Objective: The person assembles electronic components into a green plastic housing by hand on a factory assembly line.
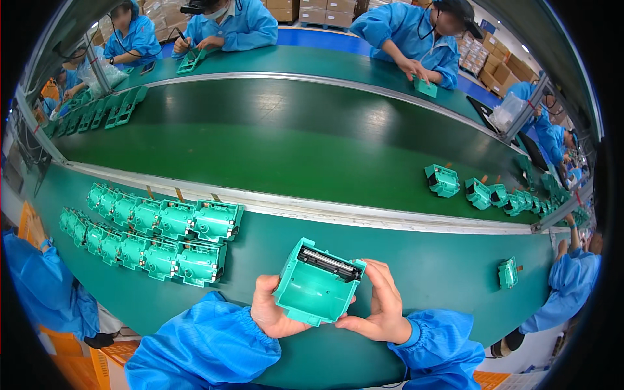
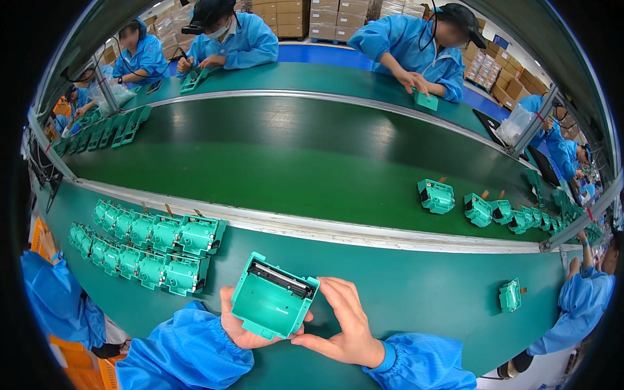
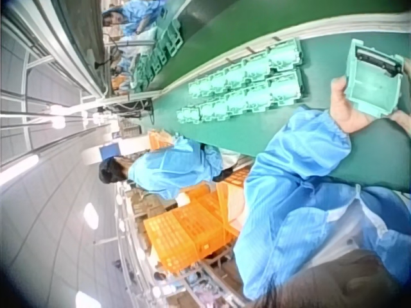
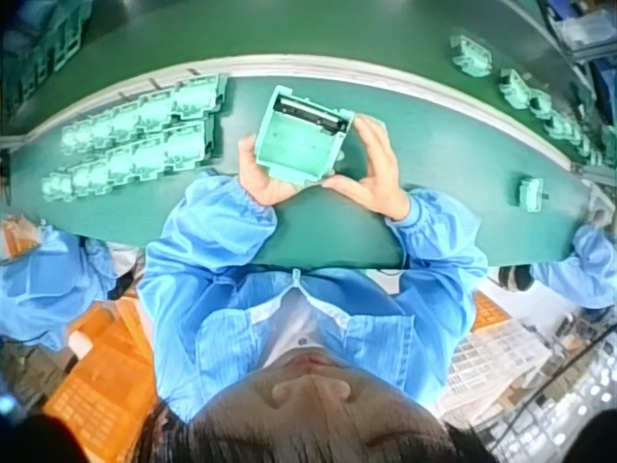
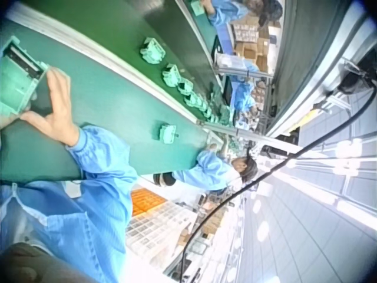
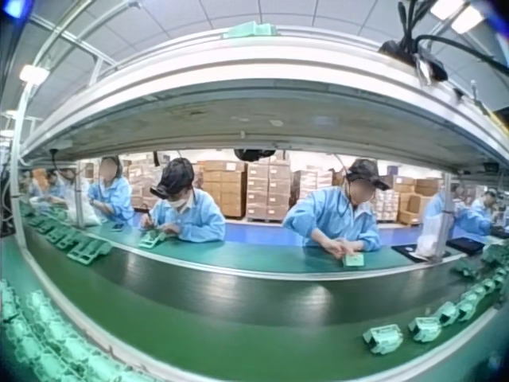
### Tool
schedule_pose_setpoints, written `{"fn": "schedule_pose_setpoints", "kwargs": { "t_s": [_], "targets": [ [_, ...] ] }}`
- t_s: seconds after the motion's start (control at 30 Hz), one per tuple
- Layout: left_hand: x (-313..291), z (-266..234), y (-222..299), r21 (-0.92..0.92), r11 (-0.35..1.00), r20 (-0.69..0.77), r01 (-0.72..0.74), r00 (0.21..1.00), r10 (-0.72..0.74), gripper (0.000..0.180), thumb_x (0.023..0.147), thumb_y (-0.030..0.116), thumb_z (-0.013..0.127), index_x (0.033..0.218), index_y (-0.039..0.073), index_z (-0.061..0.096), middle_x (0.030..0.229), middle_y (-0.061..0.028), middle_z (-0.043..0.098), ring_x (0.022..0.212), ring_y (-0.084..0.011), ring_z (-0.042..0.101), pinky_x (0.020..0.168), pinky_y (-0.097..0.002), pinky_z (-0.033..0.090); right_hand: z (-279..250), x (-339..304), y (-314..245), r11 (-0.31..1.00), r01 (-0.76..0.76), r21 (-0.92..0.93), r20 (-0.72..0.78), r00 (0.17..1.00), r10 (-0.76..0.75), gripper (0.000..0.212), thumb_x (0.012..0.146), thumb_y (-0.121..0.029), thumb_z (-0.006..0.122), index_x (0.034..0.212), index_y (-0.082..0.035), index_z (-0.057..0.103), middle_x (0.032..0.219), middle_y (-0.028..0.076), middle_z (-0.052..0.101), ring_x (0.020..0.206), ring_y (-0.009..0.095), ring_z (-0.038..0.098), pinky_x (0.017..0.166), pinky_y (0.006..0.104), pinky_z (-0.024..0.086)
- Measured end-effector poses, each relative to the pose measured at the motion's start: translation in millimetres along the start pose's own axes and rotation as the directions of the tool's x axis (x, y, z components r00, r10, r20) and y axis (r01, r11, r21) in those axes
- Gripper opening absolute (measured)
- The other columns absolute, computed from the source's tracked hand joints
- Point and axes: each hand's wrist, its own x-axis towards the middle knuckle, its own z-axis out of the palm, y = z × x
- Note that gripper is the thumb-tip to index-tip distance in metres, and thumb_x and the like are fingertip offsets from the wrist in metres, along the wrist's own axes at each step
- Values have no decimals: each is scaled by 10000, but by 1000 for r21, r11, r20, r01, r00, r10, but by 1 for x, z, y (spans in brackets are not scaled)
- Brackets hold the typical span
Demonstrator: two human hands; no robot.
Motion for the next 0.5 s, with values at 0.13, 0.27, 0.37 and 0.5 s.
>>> {"fn": "schedule_pose_setpoints", "kwargs": {
  "t_s": [0.13, 0.27, 0.37, 0.5],
  "targets": [
    [-4, 9, 1, 229, 970, -78, -85, 991, 105, 764, 725, 414, 538, 1304, -5, 266, 1238, -270, 383, 1039, -352, 488, 830, -418, 431, 3, -3, 9, 995, -99, 31, -15, 995, 100, 806, 612, -308, 776, 1222, 44, 384, 1160, 190, 463, 1043, 319, 469, 856, 397, 400],
    [-15, 36, 14, 998, 54, -9, -13, 926, 376, 625, 650, 213, 709, 1173, 44, 413, 980, -100, 460, 927, -229, 471, 803, -336, 396, -3, -5, 17, 965, -240, 100, -102, 963, 250, 742, 635, -294, 752, 1201, 39, 407, 1135, 177, 459, 1047, 270, 452, 873, 350, 376],
    [-29, 40, 12, 819, -542, 152, 186, 842, 518, 651, 559, 268, 754, 1099, 36, 474, 905, -128, 417, 848, -271, 422, 734, -357, 356, 0, -4, 15, 963, -239, 121, -75, 966, 249, 666, 632, -217, 751, 1164, 34, 439, 1116, 166, 460, 1035, 260, 453, 877, 341, 370],
    [-37, 26, 12, 590, -690, 171, 419, 770, 614, 680, 518, 350, 738, 1062, 24, 492, 910, -131, 396, 887, -307, 357, 764, -427, 274, 1, -2, 12, 959, -263, 107, -31, 963, 268, 551, 630, -122, 736, 1100, 22, 486, 1099, 158, 463, 1013, 253, 461, 875, 330, 370]
  ]
}}
